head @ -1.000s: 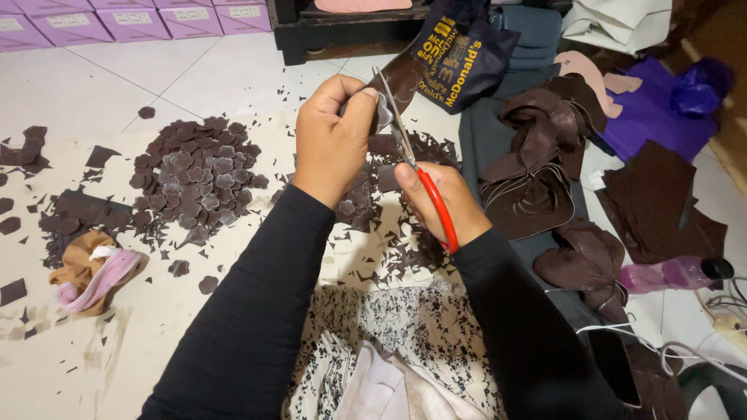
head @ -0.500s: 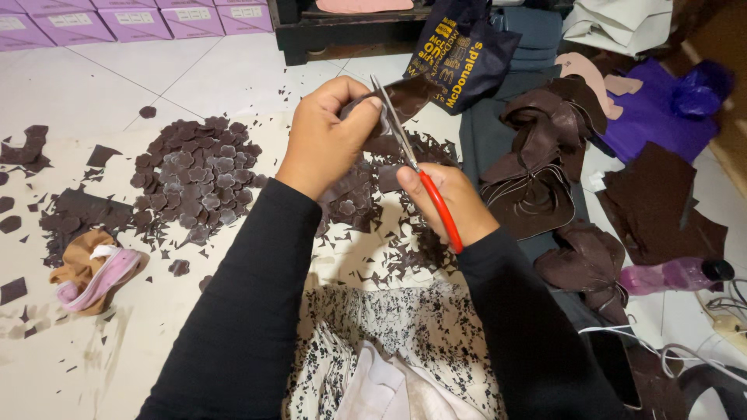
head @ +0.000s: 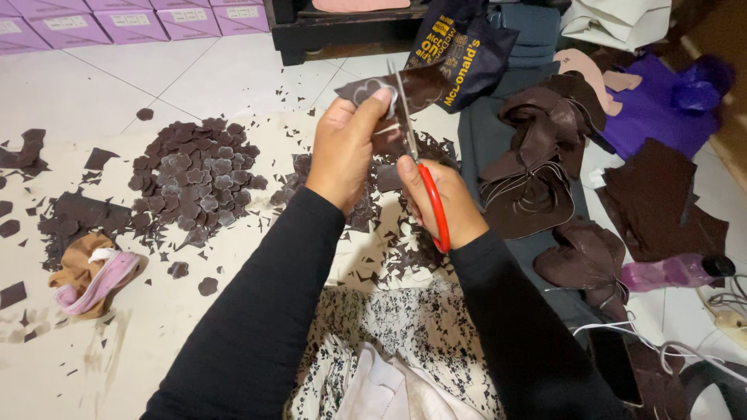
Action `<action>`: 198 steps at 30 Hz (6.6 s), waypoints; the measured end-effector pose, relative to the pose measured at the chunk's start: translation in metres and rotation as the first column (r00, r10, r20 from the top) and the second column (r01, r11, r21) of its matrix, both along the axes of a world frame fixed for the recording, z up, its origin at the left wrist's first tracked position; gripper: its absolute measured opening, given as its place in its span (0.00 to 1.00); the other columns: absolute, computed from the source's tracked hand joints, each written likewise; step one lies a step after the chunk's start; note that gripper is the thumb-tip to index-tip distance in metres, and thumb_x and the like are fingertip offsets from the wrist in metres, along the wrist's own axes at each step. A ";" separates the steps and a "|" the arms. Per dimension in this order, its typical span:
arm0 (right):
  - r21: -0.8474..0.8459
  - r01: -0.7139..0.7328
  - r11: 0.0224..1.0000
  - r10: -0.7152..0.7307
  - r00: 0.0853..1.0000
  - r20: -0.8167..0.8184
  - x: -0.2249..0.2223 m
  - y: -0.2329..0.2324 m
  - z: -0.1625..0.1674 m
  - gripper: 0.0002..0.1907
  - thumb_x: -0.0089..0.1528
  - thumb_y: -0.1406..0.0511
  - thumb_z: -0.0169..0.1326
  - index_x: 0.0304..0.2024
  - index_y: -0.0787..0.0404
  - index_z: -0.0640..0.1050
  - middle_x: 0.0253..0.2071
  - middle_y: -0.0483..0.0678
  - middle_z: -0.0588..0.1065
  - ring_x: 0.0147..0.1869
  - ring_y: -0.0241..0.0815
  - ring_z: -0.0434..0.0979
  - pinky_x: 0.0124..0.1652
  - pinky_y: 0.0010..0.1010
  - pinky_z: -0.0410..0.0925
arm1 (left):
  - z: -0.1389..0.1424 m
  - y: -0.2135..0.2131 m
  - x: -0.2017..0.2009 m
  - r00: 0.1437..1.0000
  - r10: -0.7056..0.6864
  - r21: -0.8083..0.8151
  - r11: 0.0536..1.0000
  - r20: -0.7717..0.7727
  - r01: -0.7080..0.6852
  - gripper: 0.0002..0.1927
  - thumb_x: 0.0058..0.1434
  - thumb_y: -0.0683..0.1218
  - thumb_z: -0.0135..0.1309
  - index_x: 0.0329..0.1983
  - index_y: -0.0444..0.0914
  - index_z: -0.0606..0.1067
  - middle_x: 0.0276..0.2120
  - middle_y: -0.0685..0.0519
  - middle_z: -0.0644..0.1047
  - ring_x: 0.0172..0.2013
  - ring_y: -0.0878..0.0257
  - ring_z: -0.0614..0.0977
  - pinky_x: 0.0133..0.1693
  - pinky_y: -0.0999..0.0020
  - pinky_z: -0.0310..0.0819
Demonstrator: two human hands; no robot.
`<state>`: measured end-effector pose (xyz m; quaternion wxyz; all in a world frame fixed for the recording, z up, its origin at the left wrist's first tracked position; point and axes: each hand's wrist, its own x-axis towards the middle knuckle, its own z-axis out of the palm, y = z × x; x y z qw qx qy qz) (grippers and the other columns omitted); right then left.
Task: The person uses red-handled scissors to cut small flower-shaped pieces from a brown sheet of material. They hold the material with one hand and cut with the other, repeatedly trimming the shapes and dropping them onto a pile on the floor.
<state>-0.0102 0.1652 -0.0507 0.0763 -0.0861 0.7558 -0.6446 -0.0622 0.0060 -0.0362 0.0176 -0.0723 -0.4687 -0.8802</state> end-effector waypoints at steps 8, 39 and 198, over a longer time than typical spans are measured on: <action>-0.015 -0.039 0.999 0.039 0.999 0.034 0.000 0.005 0.004 0.27 0.67 0.44 0.46 0.27 0.58 0.68 0.21 0.39 0.64 0.21 0.29 0.62 0.22 0.22 0.60 | 0.003 -0.015 0.002 0.974 -0.046 -0.254 0.967 -0.222 -0.013 0.09 0.70 0.44 0.54 0.48 0.35 0.77 0.40 0.57 0.81 0.39 0.73 0.80 0.41 0.75 0.78; -0.181 -0.106 0.978 0.117 0.992 0.050 0.002 0.006 0.005 0.24 0.70 0.47 0.45 0.30 0.59 0.68 0.24 0.39 0.63 0.23 0.29 0.60 0.23 0.21 0.58 | -0.001 -0.013 -0.002 0.958 -0.020 -0.268 0.961 -0.285 -0.060 0.09 0.72 0.45 0.55 0.49 0.34 0.76 0.40 0.57 0.80 0.39 0.73 0.78 0.43 0.76 0.75; -0.118 0.027 0.993 -0.017 0.996 0.087 -0.013 -0.014 -0.021 0.26 0.68 0.47 0.49 0.26 0.58 0.67 0.20 0.38 0.63 0.20 0.29 0.59 0.20 0.23 0.55 | -0.005 -0.011 -0.013 0.996 0.086 -0.105 0.991 -0.008 -0.086 0.06 0.68 0.42 0.55 0.38 0.34 0.76 0.32 0.57 0.78 0.32 0.73 0.75 0.36 0.77 0.70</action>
